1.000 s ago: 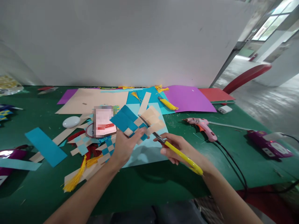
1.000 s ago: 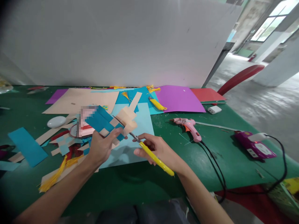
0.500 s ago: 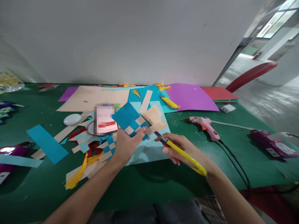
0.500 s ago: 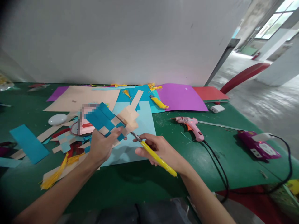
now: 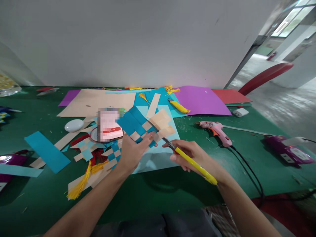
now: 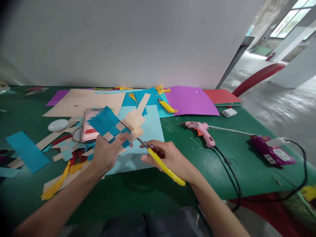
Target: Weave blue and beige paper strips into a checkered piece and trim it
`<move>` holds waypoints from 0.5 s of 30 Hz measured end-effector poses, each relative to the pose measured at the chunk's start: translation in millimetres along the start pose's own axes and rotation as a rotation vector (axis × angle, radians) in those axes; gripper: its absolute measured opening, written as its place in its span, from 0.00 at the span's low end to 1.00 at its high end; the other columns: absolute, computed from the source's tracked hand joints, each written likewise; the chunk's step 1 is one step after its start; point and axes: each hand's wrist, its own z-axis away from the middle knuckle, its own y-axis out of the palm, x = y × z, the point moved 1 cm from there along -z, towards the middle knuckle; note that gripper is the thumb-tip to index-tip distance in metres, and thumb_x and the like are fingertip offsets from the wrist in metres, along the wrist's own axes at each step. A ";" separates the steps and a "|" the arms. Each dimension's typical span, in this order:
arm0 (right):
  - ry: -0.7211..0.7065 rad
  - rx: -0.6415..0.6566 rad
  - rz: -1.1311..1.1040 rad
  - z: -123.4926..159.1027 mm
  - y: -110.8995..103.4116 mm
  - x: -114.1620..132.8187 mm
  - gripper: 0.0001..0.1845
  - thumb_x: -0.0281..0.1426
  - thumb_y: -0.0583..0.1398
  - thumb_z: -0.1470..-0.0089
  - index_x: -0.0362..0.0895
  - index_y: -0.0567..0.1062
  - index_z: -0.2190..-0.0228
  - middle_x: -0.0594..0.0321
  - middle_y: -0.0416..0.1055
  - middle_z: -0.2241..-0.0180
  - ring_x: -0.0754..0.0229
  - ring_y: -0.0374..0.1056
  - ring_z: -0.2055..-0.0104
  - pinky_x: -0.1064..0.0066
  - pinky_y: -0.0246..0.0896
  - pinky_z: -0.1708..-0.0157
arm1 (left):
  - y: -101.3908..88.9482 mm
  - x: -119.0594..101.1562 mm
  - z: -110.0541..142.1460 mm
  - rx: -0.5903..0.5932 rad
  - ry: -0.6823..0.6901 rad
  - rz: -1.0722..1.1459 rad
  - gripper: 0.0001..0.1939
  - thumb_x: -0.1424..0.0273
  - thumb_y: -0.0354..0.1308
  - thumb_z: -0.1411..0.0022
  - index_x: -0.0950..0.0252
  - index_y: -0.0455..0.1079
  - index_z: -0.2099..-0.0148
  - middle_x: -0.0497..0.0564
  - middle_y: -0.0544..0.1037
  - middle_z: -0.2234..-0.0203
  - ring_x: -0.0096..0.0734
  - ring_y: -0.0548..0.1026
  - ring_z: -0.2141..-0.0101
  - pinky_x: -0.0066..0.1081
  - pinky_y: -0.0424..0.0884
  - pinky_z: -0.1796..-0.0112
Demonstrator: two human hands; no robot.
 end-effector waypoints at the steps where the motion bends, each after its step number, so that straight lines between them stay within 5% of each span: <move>1: 0.002 -0.003 0.000 -0.2 0.2 -0.3 0.20 0.42 0.58 0.43 0.43 0.72 0.54 0.67 0.61 0.76 0.70 0.55 0.79 0.78 0.50 0.82 | -0.1 0.3 0.0 -0.005 0.001 -0.002 0.06 0.70 0.65 0.49 0.66 0.73 0.69 0.48 0.78 0.75 0.30 0.75 0.78 0.29 0.75 0.77; 15: -0.019 -0.060 0.038 -1.2 3.5 -0.2 0.18 0.42 0.58 0.43 0.43 0.74 0.56 0.68 0.60 0.78 0.70 0.53 0.79 0.77 0.48 0.81 | 2.9 -1.3 -0.1 -0.022 0.011 0.025 0.08 0.69 0.67 0.51 0.66 0.72 0.70 0.48 0.77 0.75 0.31 0.75 0.76 0.29 0.74 0.77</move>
